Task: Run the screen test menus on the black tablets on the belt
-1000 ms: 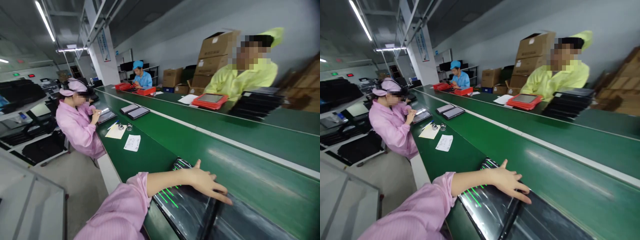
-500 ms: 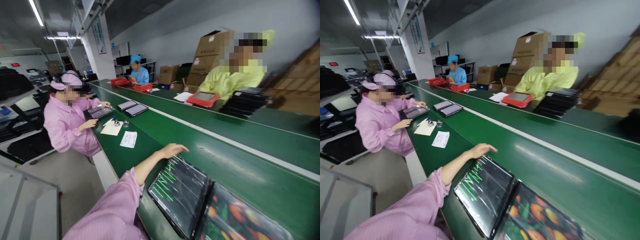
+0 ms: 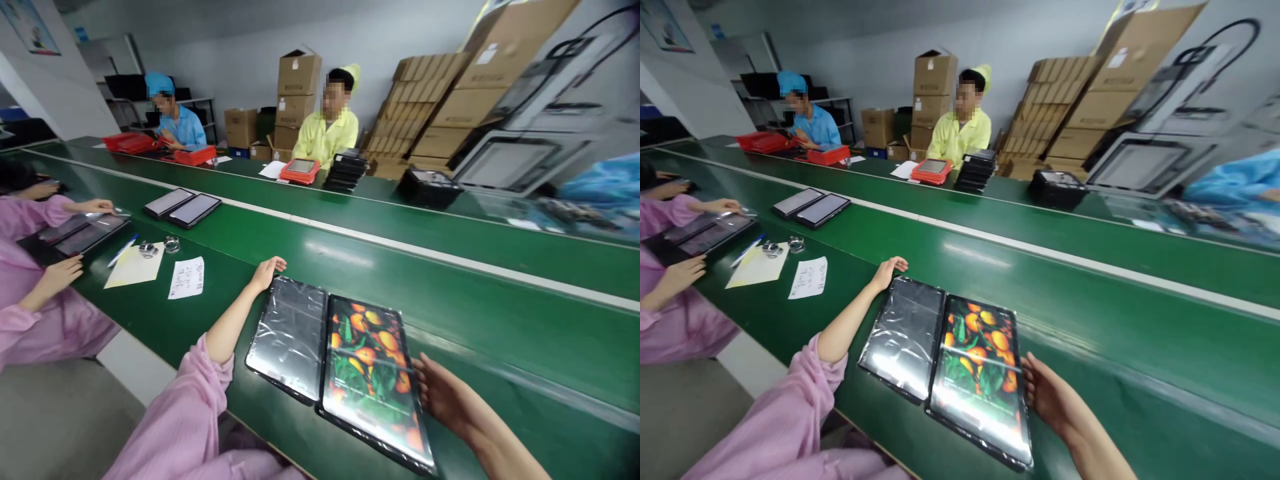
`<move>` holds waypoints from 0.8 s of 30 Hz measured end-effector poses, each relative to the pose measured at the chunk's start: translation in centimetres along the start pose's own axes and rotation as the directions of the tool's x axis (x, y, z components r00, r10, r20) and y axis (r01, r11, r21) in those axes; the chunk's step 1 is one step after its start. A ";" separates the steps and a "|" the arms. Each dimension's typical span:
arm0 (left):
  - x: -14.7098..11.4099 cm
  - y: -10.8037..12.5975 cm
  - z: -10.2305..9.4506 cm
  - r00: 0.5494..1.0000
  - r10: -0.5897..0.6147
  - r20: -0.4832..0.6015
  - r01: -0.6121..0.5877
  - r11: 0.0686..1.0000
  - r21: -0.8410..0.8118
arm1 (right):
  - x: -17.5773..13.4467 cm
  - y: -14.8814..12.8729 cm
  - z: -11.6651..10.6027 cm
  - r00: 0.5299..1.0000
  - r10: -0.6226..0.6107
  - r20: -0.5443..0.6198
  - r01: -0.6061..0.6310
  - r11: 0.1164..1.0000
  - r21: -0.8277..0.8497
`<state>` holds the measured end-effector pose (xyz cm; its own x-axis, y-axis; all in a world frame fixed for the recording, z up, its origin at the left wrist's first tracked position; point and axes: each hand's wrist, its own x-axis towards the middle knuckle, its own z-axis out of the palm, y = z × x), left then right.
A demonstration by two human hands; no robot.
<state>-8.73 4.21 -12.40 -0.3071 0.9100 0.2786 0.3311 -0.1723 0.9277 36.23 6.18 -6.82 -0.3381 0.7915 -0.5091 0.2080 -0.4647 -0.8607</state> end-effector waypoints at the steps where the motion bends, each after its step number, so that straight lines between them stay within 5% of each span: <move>1: 0.0 0.0 0.0 1.000 0.006 0.010 -0.006 1.000 0.005 | -0.5 -0.2 0.3 0.997 0.074 0.031 -0.078 0.987 0.141; 4: -0.1 0.1 0.0 0.999 0.017 0.044 -0.018 1.000 0.014 | -1.9 0.0 2.3 0.983 0.162 0.087 -0.184 0.885 0.427; 10: -0.3 0.4 -0.1 0.999 0.012 0.046 -0.012 1.000 -0.015 | -3.3 2.1 7.0 0.938 0.346 0.035 -0.298 0.749 0.592; 18: -0.2 0.7 0.0 0.999 -0.036 0.006 0.037 0.992 -0.125 | -5.3 0.6 5.6 0.941 0.291 -0.172 -0.128 0.778 0.615; 24: 0.1 1.1 -0.4 0.992 -0.111 0.055 0.121 0.966 -0.228 | -4.0 -2.8 12.1 0.977 0.191 -0.098 -0.093 0.786 0.612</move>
<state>-8.74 3.92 -11.27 -0.2921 0.9430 0.1596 0.0796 -0.1423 0.9866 25.86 -0.45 -2.49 -0.2006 0.7230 -0.6610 -0.3669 -0.6811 -0.6336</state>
